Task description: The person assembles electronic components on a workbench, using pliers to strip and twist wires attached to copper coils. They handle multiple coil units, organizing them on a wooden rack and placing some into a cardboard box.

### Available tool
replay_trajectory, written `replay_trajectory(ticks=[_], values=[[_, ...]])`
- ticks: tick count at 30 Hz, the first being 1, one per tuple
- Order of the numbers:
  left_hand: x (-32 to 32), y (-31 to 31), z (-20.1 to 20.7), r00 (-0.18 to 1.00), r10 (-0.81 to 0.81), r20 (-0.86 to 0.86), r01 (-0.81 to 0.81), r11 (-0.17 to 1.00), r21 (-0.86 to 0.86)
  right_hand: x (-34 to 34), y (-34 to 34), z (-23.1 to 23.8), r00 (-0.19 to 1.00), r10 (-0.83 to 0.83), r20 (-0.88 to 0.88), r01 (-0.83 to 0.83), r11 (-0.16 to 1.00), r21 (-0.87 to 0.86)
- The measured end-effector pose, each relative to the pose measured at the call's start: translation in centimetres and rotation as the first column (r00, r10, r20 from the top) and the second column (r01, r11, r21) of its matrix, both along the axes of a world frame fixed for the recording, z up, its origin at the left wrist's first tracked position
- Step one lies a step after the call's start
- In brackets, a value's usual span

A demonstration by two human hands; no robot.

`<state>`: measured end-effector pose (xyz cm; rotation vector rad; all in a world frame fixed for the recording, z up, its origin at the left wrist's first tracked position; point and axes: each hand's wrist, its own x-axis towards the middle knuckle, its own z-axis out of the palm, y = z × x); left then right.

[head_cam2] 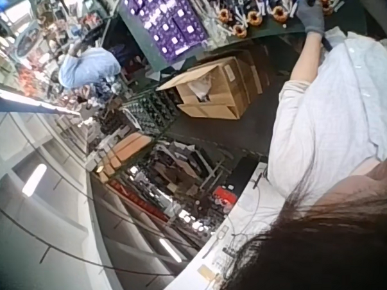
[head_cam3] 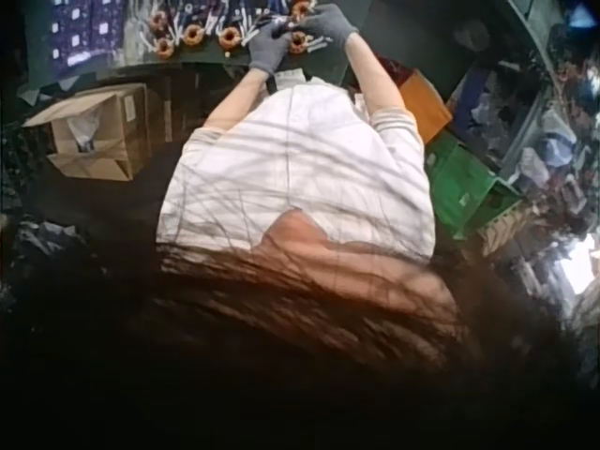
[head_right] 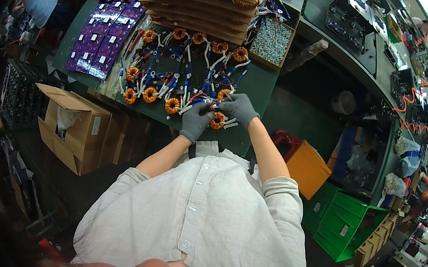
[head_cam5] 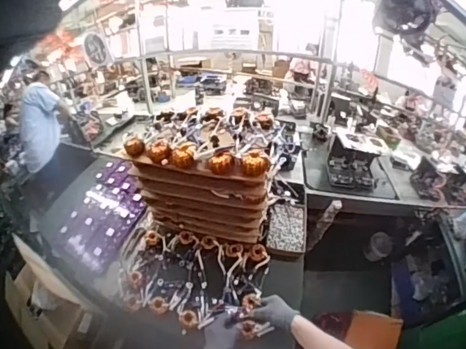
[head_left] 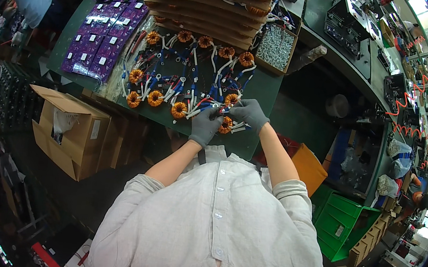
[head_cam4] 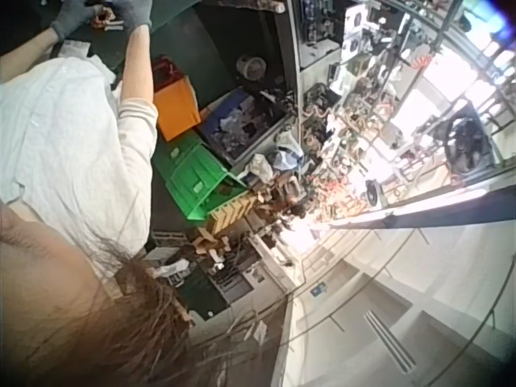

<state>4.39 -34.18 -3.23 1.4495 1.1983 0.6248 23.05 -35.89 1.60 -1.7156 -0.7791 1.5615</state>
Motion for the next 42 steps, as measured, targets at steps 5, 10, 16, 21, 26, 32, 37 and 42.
replay_trajectory(ticks=[5,10,16,21,26,32,37,42], values=[[0.0,0.0,0.6,0.994,-0.037,-0.100,0.055,0.981,0.188,-1.9,0.5,-1.2,0.943,0.137,0.304,-0.148,0.989,0.014],[-0.8,1.3,1.6,0.943,-0.158,-0.292,0.236,0.937,0.256,-2.7,-0.4,0.3,0.963,0.075,0.260,-0.105,0.989,0.105],[-0.9,4.1,5.5,0.732,-0.403,-0.549,0.394,0.908,-0.140,-3.4,-0.7,-0.7,0.947,0.064,0.315,-0.109,0.986,0.127],[-1.1,4.2,2.1,0.882,-0.334,-0.333,0.304,0.943,-0.138,-4.4,-0.7,-1.0,0.919,-0.035,0.392,-0.025,0.989,0.145],[-1.5,3.3,0.4,0.981,-0.142,0.129,0.180,0.913,-0.367,-4.0,-0.4,-1.8,0.952,-0.035,0.303,0.013,0.997,0.075],[-2.2,1.8,2.2,0.941,-0.109,0.322,0.263,0.832,-0.488,-3.6,-0.1,-2.2,0.983,-0.036,0.182,0.026,0.998,0.059],[-2.4,2.8,3.4,0.932,-0.174,0.317,0.331,0.765,-0.553,-3.3,0.0,-2.0,0.978,-0.026,0.208,0.014,0.998,0.061],[-2.8,3.5,2.9,0.924,-0.146,0.354,0.314,0.817,-0.483,-2.5,-0.1,-3.2,0.996,-0.090,-0.029,0.092,0.991,0.099]])
